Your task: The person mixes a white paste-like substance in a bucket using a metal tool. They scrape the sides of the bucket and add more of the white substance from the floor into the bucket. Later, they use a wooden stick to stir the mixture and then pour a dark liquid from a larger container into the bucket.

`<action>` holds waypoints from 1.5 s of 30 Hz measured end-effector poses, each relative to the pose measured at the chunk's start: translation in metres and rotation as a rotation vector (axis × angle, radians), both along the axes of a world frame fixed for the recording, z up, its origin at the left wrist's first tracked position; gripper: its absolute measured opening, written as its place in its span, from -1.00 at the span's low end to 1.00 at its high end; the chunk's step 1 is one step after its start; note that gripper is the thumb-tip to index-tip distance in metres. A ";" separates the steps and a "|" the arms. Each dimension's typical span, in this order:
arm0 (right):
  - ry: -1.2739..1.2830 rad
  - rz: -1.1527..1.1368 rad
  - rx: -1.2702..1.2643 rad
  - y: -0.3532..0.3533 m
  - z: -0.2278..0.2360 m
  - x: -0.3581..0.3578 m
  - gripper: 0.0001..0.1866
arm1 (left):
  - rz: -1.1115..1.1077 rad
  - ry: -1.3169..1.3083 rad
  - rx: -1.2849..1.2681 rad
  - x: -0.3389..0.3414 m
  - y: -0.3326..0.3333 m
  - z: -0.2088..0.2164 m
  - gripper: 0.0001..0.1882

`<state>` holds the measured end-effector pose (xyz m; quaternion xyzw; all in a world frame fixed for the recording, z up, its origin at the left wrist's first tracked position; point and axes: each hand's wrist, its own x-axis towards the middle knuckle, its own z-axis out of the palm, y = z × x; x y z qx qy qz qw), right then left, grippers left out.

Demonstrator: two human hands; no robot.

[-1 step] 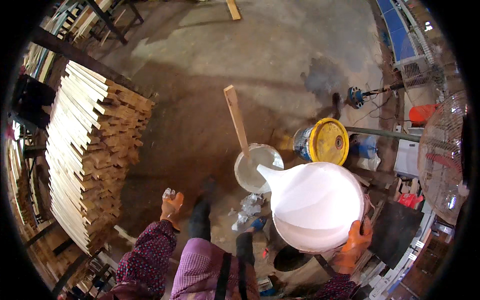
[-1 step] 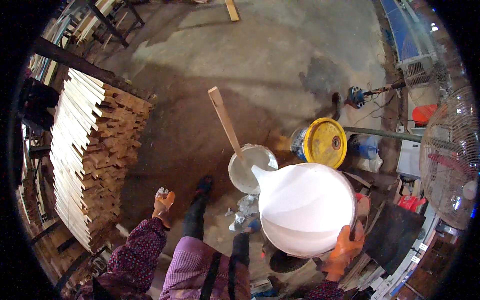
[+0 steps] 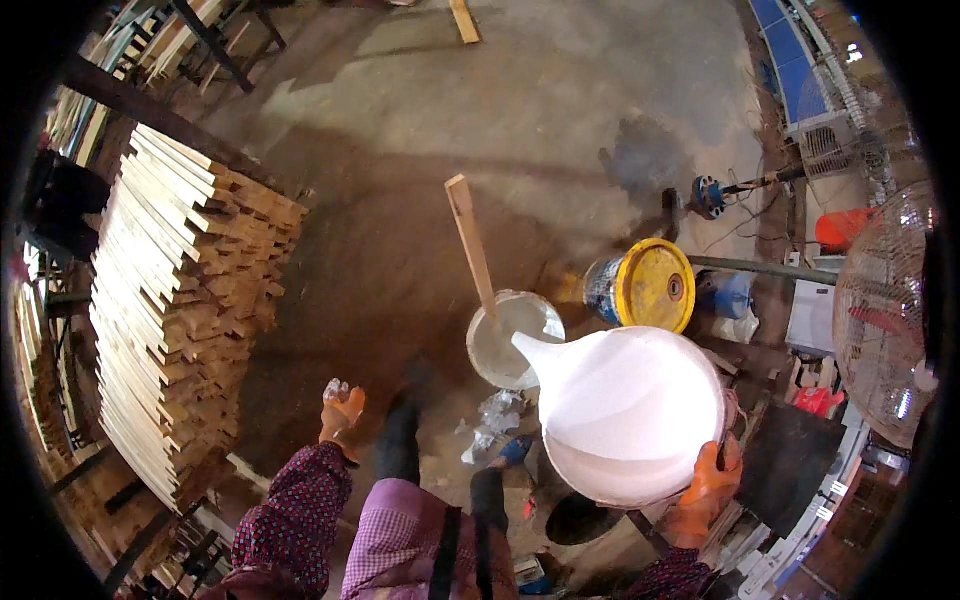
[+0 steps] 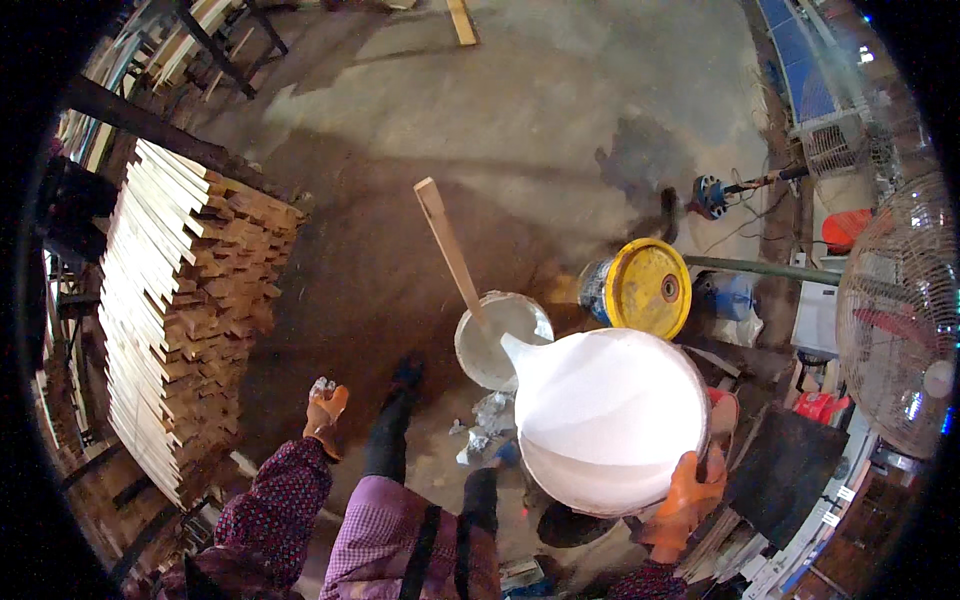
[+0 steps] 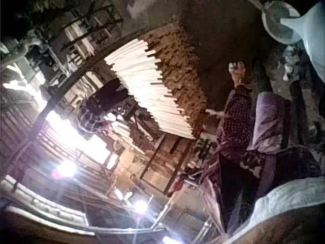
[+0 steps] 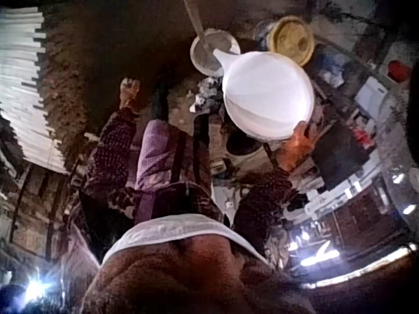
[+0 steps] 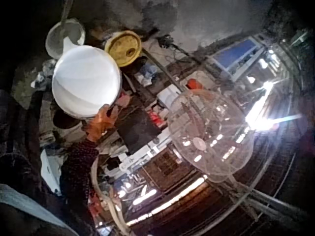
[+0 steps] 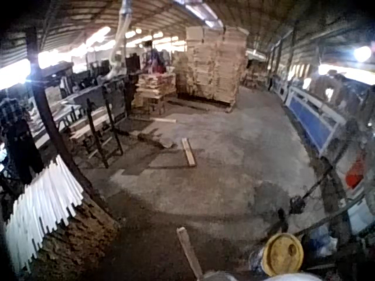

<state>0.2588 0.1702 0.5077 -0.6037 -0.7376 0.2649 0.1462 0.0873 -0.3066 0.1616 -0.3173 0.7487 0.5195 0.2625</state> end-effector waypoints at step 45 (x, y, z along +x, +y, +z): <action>-0.165 0.000 0.164 -0.010 -0.016 -0.012 -0.55 | 0.156 0.030 0.129 -0.016 -0.024 0.009 -0.81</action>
